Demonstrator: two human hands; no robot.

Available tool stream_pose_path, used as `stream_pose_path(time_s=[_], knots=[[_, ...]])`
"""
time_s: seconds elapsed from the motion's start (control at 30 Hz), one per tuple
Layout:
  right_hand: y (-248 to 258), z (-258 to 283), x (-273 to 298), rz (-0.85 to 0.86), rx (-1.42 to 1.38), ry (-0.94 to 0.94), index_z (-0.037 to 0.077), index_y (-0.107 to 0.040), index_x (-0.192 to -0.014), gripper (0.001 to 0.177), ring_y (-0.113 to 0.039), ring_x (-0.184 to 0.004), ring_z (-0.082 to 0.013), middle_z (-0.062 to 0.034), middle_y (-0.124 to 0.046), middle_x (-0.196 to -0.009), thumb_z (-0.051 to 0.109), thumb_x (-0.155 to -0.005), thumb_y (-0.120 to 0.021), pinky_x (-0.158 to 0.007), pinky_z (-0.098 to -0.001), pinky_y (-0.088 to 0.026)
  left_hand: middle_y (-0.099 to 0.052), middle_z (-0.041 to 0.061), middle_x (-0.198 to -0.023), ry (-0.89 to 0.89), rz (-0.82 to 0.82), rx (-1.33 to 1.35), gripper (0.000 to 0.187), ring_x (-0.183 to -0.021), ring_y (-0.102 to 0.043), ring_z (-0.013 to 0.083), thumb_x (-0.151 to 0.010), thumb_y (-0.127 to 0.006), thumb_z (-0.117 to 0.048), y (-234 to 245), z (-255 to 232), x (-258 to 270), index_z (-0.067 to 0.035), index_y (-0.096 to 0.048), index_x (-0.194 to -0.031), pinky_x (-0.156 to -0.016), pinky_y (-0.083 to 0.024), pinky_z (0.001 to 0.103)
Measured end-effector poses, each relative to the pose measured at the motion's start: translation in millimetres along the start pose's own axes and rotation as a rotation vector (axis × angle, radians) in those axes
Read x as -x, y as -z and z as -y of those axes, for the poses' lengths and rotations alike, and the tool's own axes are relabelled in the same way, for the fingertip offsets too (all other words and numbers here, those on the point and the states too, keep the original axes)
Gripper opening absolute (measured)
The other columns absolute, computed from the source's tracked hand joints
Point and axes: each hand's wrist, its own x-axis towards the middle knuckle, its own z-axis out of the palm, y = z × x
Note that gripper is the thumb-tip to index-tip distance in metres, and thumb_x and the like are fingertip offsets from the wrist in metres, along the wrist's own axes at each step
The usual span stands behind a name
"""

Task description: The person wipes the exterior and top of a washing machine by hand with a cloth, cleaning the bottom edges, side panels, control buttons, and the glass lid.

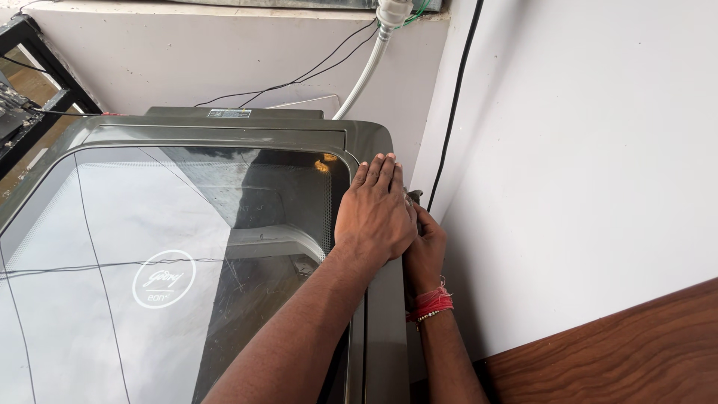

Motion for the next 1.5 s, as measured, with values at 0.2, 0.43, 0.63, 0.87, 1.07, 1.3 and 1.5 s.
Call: stream_pose_path(time_s=[0.2,0.43,0.63,0.87,1.07,1.3,1.5], knots=[[4,-6,-6,0.02,0.053,-0.2,0.0,-0.072,-0.127,0.033,-0.073,-0.096,-0.0154,-0.0121,-0.078,-0.109,0.017,-0.101,-0.059,-0.082,-0.0282,-0.058,-0.013,0.014,-0.167,-0.004,0.031,-0.02,0.068,-0.155,-0.008,0.0241,-0.099,-0.026,-0.033,4,0,1,0.002,-0.017,-0.157,-0.126,-0.006,0.041],[-9,0,-28,0.005,-0.093,0.034,0.0,-0.066,-0.133,0.035,-0.072,-0.102,-0.0157,-0.0117,-0.075,-0.118,0.011,-0.101,-0.058,-0.086,-0.0283,-0.06,-0.013,0.013,-0.168,-0.015,0.048,-0.044,0.068,-0.155,-0.008,0.0229,-0.099,-0.026,-0.033,5,3,-6,0.0,-0.018,-0.157,-0.126,-0.006,0.04],[-7,-15,-41,0.013,0.03,0.058,-0.001,-0.065,-0.131,0.036,-0.075,-0.098,-0.0168,-0.0126,-0.076,-0.115,0.008,-0.098,-0.057,-0.08,-0.0284,-0.063,-0.012,0.013,-0.168,-0.009,0.07,-0.057,0.069,-0.155,-0.007,0.0223,-0.097,-0.027,-0.033,4,4,-9,-0.001,-0.016,-0.158,-0.126,-0.005,0.04],[0,-24,-51,0.048,0.054,-0.09,-0.002,-0.07,-0.126,0.031,-0.073,-0.089,-0.0163,-0.0139,-0.078,-0.105,0.012,-0.101,-0.058,-0.077,-0.0291,-0.06,-0.012,0.013,-0.168,0.001,0.037,-0.023,0.07,-0.155,-0.007,0.0219,-0.097,-0.028,-0.034,6,4,-14,0.0,-0.015,-0.157,-0.126,-0.005,0.04],[-10,9,-58,0.003,-0.155,-0.007,-0.002,-0.069,-0.13,0.034,-0.07,-0.088,-0.012,-0.0107,-0.077,-0.107,0.011,-0.1,-0.059,-0.075,-0.025,-0.058,-0.01,0.017,-0.168,0.058,0.041,-0.052,0.071,-0.156,-0.004,0.0252,-0.096,-0.028,-0.03,11,3,-16,0.004,-0.014,-0.157,-0.126,-0.004,0.041],[-15,10,-70,0.078,0.001,0.027,0.001,-0.069,-0.129,0.033,-0.072,-0.085,-0.01,-0.0089,-0.078,-0.104,0.015,-0.099,-0.063,-0.071,-0.0242,-0.06,-0.007,0.018,-0.168,0.065,0.072,-0.081,0.072,-0.156,-0.003,0.0265,-0.095,-0.026,-0.028,12,3,-15,0.004,-0.01,-0.158,-0.126,-0.004,0.042],[-11,-11,-89,0.104,0.13,0.006,0.001,-0.071,-0.126,0.032,-0.072,-0.08,-0.0121,-0.0105,-0.079,-0.099,0.018,-0.099,-0.065,-0.068,-0.0261,-0.059,-0.006,0.019,-0.168,0.059,0.081,-0.105,0.072,-0.155,-0.002,0.0274,-0.095,-0.027,-0.029,14,2,-14,0.004,-0.01,-0.157,-0.125,-0.003,0.042]])
